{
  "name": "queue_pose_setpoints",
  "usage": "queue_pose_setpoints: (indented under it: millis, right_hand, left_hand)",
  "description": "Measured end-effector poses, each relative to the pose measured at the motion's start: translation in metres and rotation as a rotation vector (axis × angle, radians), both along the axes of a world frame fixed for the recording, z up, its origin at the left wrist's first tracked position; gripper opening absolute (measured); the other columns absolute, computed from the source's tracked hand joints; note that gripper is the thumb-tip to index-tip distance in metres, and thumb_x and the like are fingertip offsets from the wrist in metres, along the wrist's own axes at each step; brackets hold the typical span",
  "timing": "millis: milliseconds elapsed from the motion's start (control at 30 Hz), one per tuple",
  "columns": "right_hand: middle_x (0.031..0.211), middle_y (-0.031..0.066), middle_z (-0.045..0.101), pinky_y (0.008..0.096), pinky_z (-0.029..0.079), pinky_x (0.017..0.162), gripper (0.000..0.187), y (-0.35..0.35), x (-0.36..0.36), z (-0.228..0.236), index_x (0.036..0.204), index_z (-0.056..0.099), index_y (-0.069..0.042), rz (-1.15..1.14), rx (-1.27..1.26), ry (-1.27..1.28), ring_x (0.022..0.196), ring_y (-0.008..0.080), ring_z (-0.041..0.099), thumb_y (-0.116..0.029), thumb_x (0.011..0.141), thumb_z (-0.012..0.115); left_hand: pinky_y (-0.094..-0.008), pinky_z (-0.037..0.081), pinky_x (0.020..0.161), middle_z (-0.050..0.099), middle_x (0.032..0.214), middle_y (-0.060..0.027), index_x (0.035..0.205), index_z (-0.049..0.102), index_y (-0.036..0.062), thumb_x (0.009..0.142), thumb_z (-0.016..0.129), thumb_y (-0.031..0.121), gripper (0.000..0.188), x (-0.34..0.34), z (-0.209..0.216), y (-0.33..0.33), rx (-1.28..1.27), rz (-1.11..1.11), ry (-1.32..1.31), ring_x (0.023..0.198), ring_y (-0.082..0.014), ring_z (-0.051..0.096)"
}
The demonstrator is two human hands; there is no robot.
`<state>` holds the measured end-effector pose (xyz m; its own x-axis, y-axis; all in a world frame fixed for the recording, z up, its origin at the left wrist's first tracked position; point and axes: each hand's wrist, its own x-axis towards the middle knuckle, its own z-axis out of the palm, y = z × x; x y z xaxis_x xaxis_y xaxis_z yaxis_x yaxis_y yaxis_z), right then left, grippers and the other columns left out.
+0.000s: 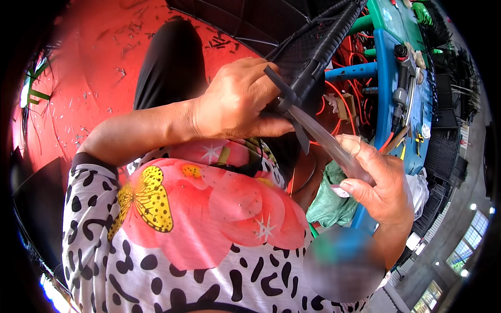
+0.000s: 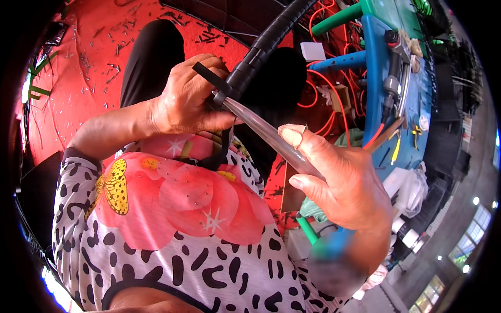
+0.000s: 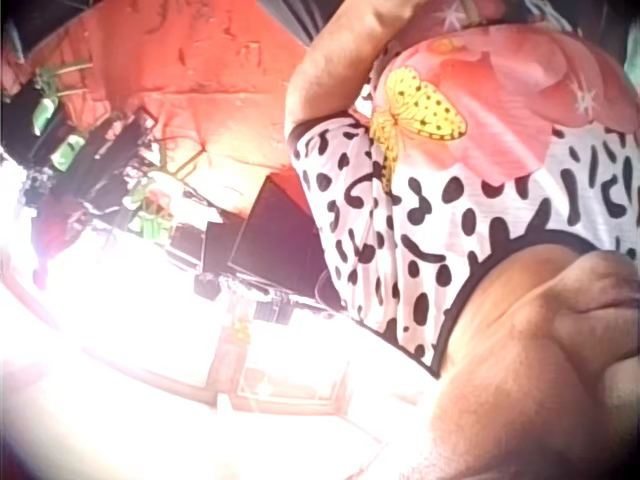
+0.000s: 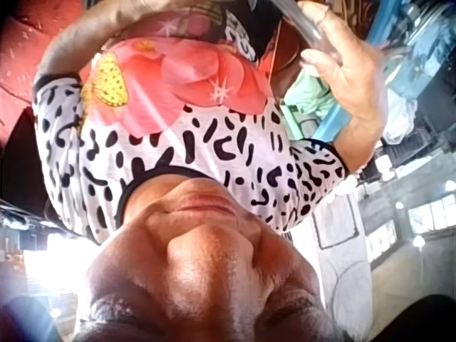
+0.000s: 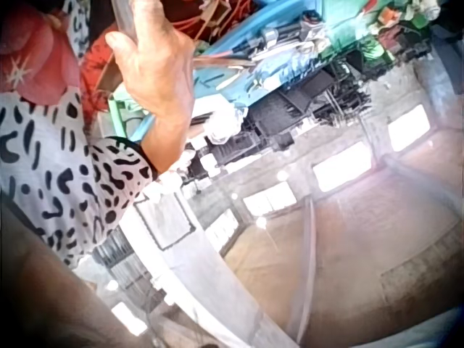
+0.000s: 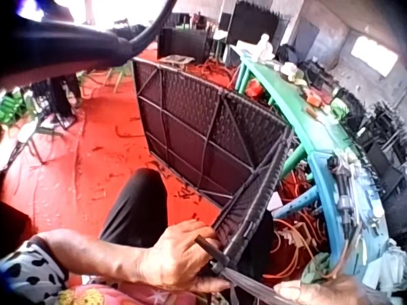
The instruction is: The person weaves and secures plastic wicker strands onto a black metal frame to construct furniture, using pliers and shears to cut and tuck the ends.
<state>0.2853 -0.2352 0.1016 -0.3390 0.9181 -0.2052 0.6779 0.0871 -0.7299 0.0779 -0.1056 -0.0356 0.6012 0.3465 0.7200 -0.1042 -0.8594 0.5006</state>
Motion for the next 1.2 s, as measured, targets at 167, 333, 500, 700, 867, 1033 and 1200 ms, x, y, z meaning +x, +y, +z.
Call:
queue_pose_setpoints:
  millis: [167,333,500,700,867,1033,1200]
  right_hand:
    - [0.097,0.0154,0.063,0.0318,0.05,0.064,0.05,-0.004,0.007,0.003,0.116,0.051,0.002,0.034,0.047,-0.043,0.072,0.0276,0.064,0.001,0.069,0.068]
    - [0.107,0.0144,0.062,0.0282,0.048,0.075,0.048,-0.027,0.033,0.008,0.116,0.051,0.007,-0.138,-0.165,-0.044,0.086,0.0184,0.062,-0.019,0.078,0.064]
    - [0.106,0.0077,0.06,0.0229,0.044,0.077,0.066,-0.061,0.129,-0.026,0.133,0.035,0.003,-0.807,0.181,-0.017,0.088,0.0119,0.057,-0.024,0.08,0.065]
    - [0.113,0.0176,0.058,0.0331,0.042,0.087,0.05,-0.139,0.293,-0.062,0.126,0.047,-0.002,-0.971,0.049,-1.325,0.102,0.0255,0.059,-0.03,0.085,0.054]
    - [0.098,0.011,0.062,0.0203,0.044,0.065,0.041,-0.026,0.083,-0.059,0.116,0.053,0.005,-0.697,0.432,0.152,0.077,0.0108,0.058,-0.024,0.088,0.054]
    - [0.09,0.0117,0.059,0.0169,0.04,0.05,0.026,0.016,-0.042,-0.078,0.106,0.056,0.006,-0.309,0.107,0.983,0.062,0.0069,0.049,-0.004,0.084,0.061]
    - [0.087,0.007,0.054,0.0171,0.038,0.058,0.011,0.015,-0.051,-0.08,0.09,0.059,0.005,-0.351,0.099,1.029,0.068,0.0055,0.046,0.002,0.08,0.063]
  left_hand:
    - [-0.0385,0.045,0.056,0.051,0.071,-0.0137,0.079,0.052,-0.0001,0.066,0.07,0.028,0.036,0.0,-0.003,0.0,0.105,0.046,0.075,0.06,-0.0313,0.053]
    - [-0.041,0.043,0.057,0.049,0.071,-0.0149,0.077,0.049,-0.0011,0.071,0.068,0.026,0.034,-0.003,-0.004,-0.001,0.122,0.05,0.076,0.062,-0.0332,0.051]
    - [-0.0407,0.042,0.056,0.048,0.069,-0.0137,0.075,0.048,0.0003,0.07,0.069,0.025,0.033,-0.003,-0.004,-0.002,0.124,0.045,0.051,0.061,-0.0326,0.051]
    - [-0.0404,0.042,0.055,0.048,0.068,-0.0127,0.075,0.048,0.0005,0.069,0.069,0.024,0.032,0.002,-0.003,0.0,0.08,0.024,0.015,0.061,-0.0321,0.05]
    - [-0.0399,0.041,0.054,0.047,0.067,-0.0118,0.076,0.049,0.0005,0.07,0.068,0.023,0.03,-0.002,-0.003,-0.003,0.079,0.025,0.065,0.059,-0.0309,0.049]
    - [-0.0397,0.041,0.053,0.047,0.068,-0.0121,0.077,0.049,-0.0003,0.073,0.066,0.025,0.03,0.002,-0.002,-0.005,0.045,0.017,0.016,0.059,-0.0308,0.049]
    - [-0.0397,0.041,0.054,0.048,0.072,-0.0149,0.077,0.049,-0.0006,0.078,0.063,0.035,0.038,0.004,-0.001,-0.008,0.044,-0.002,0.032,0.06,-0.0321,0.049]
